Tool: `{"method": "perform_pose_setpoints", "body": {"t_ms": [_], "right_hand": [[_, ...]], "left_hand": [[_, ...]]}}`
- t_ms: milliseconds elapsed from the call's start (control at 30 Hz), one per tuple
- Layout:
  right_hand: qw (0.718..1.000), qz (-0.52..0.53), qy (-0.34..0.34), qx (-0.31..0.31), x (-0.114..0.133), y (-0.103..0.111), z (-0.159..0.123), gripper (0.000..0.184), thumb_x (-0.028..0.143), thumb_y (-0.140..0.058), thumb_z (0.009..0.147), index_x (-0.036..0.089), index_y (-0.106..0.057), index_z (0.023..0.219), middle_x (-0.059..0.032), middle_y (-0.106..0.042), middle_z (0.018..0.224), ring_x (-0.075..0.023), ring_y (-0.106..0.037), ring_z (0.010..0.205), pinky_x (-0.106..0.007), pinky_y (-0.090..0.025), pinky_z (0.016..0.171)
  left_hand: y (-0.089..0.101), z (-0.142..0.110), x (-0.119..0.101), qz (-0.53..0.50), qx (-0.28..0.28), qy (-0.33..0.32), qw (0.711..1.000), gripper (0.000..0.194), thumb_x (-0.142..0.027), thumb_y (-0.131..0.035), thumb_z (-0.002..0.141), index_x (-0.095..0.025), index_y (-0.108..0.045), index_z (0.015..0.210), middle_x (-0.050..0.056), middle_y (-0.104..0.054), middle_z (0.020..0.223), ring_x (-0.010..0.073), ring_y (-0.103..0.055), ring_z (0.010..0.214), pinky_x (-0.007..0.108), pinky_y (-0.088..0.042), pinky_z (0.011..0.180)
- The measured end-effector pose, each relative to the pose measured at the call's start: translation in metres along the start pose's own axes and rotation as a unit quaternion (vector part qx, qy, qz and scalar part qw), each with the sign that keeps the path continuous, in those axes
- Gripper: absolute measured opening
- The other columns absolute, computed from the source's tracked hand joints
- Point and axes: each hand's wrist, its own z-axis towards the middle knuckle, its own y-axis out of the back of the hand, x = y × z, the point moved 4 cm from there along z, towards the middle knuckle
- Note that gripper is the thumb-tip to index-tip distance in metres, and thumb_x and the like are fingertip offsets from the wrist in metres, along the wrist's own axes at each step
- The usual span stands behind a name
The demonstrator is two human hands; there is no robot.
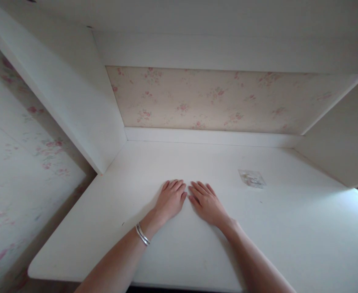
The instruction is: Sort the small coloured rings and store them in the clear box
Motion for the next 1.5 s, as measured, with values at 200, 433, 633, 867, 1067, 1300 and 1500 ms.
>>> {"method": "perform_pose_setpoints", "body": {"t_ms": [200,433,633,867,1067,1300,1500], "right_hand": [[1.000,-0.012,0.000,-0.001,0.0003,-0.0009,0.0005,0.044,0.039,-0.030,0.096,0.023,-0.048,0.133,-0.0047,-0.041,0.144,-0.0232,-0.032,0.134,-0.047,-0.021,0.111],[1.000,-0.020,0.002,0.002,0.0009,-0.0008,0.0011,0.044,0.039,-0.030,0.096,0.023,-0.047,0.134,-0.0044,-0.040,0.144,-0.0234,-0.032,0.134,-0.047,-0.021,0.111],[1.000,-0.026,0.004,0.005,0.0016,-0.0012,0.0011,0.045,0.038,-0.029,0.096,0.022,-0.047,0.134,-0.0042,-0.039,0.145,-0.0238,-0.031,0.134,-0.046,-0.021,0.111],[1.000,-0.029,0.006,0.008,0.0014,-0.0011,0.0010,0.045,0.039,-0.029,0.097,0.023,-0.047,0.134,-0.0038,-0.040,0.144,-0.0235,-0.032,0.134,-0.047,-0.022,0.111],[1.000,-0.027,0.006,0.007,0.0020,-0.0008,0.0005,0.045,0.040,-0.029,0.096,0.024,-0.047,0.134,-0.0041,-0.039,0.145,-0.0232,-0.031,0.135,-0.047,-0.022,0.111],[1.000,-0.023,0.005,0.012,0.0014,-0.0013,0.0006,0.045,0.040,-0.028,0.096,0.023,-0.047,0.134,-0.0045,-0.039,0.145,-0.0231,-0.031,0.135,-0.047,-0.021,0.111],[1.000,-0.018,0.004,0.014,0.0023,0.0001,0.0008,0.046,0.039,-0.028,0.097,0.023,-0.046,0.135,-0.0050,-0.039,0.145,-0.0232,-0.030,0.135,-0.047,-0.021,0.111]], "left_hand": [[0.0012,-0.0017,-0.0008,0.015,-0.002,-0.008,1.000,0.031,-0.030,-0.037,0.094,-0.021,-0.053,0.119,0.007,-0.055,0.128,0.0206,-0.045,0.121,0.041,-0.030,0.105],[-0.0005,-0.0019,-0.0003,0.021,0.002,-0.005,1.000,0.032,-0.030,-0.036,0.095,-0.021,-0.053,0.121,0.007,-0.054,0.130,0.0215,-0.044,0.122,0.042,-0.030,0.105],[-0.0001,-0.0019,-0.0001,0.021,0.007,-0.004,1.000,0.032,-0.030,-0.036,0.095,-0.020,-0.052,0.121,0.006,-0.054,0.130,0.0215,-0.043,0.123,0.043,-0.029,0.106],[-0.0003,-0.0015,-0.0007,0.017,0.009,-0.006,1.000,0.031,-0.030,-0.036,0.095,-0.021,-0.053,0.120,0.007,-0.054,0.129,0.0212,-0.043,0.122,0.042,-0.030,0.105],[0.0016,-0.0017,-0.0010,0.013,0.002,-0.006,1.000,0.030,-0.029,-0.037,0.095,-0.021,-0.053,0.118,0.007,-0.055,0.128,0.0212,-0.044,0.121,0.042,-0.030,0.105],[0.0031,-0.0016,-0.0020,0.015,0.006,-0.007,1.000,0.029,-0.029,-0.036,0.095,-0.021,-0.053,0.118,0.007,-0.055,0.128,0.0214,-0.044,0.121,0.041,-0.030,0.104],[0.0012,-0.0017,-0.0012,0.016,0.007,-0.005,1.000,0.030,-0.029,-0.036,0.095,-0.021,-0.052,0.119,0.007,-0.054,0.129,0.0211,-0.043,0.122,0.042,-0.030,0.105]]}}
